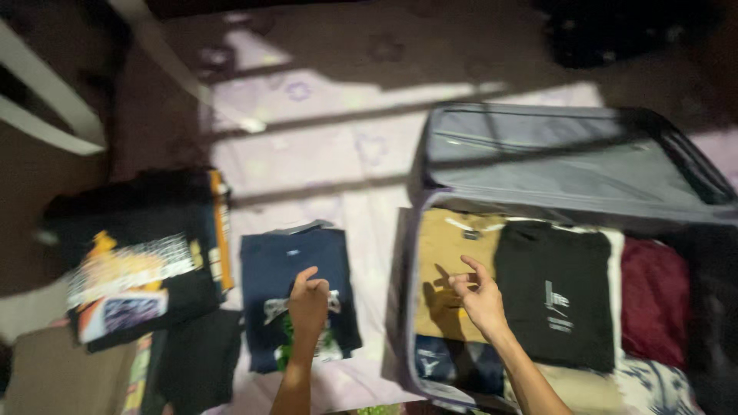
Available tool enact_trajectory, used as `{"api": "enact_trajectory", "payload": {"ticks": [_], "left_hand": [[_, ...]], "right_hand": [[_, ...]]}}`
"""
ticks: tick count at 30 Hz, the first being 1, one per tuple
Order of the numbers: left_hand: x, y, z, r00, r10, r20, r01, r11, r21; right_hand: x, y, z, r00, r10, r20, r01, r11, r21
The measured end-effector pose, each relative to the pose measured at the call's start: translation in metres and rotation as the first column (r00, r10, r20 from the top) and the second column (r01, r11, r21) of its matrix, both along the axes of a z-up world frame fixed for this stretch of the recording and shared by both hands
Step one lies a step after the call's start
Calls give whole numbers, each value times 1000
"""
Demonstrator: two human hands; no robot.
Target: The person folds and places multiple t-shirts and a pair of shorts into an open suitcase. They pick up each item from a pile on the bed, fold it, and arrange it inside the suitcase one by one.
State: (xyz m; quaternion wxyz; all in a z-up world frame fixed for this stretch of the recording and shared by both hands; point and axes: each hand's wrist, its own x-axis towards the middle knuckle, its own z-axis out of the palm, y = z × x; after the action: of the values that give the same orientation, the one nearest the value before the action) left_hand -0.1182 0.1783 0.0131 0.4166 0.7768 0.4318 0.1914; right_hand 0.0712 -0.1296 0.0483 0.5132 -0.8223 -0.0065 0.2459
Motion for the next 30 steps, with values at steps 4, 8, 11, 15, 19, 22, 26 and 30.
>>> {"api": "enact_trajectory", "payload": {"ticks": [4,8,11,15,19,22,26,30], "left_hand": [[-54,53,-14,997,22,-80,-3,974,227],[-99,76,-36,975,217,-54,-221,974,-60],[-123,96,-59,970,219,-107,-222,975,-15],[-138,111,-88,943,223,-246,-247,966,-72],[-147,106,-98,876,180,-447,-301,929,-216],[-151,94,-98,835,140,-533,-369,861,-351],[-152,86,-99,795,159,-585,-409,853,-324],[-153,95,-107,749,-19,-662,-304,879,-369]], "right_hand": [[-25,57,-4,998,48,-49,-41,990,137],[-54,112,-25,993,104,-55,-90,974,210],[-75,142,-42,985,121,-126,-97,979,182],[-106,172,-75,960,82,-268,-58,994,96],[-136,189,-117,925,44,-378,-49,999,-4],[-151,191,-137,876,22,-482,-59,996,-61],[-167,186,-142,791,-7,-611,-73,992,-105],[-172,188,-149,793,25,-609,-78,995,-61]]}}
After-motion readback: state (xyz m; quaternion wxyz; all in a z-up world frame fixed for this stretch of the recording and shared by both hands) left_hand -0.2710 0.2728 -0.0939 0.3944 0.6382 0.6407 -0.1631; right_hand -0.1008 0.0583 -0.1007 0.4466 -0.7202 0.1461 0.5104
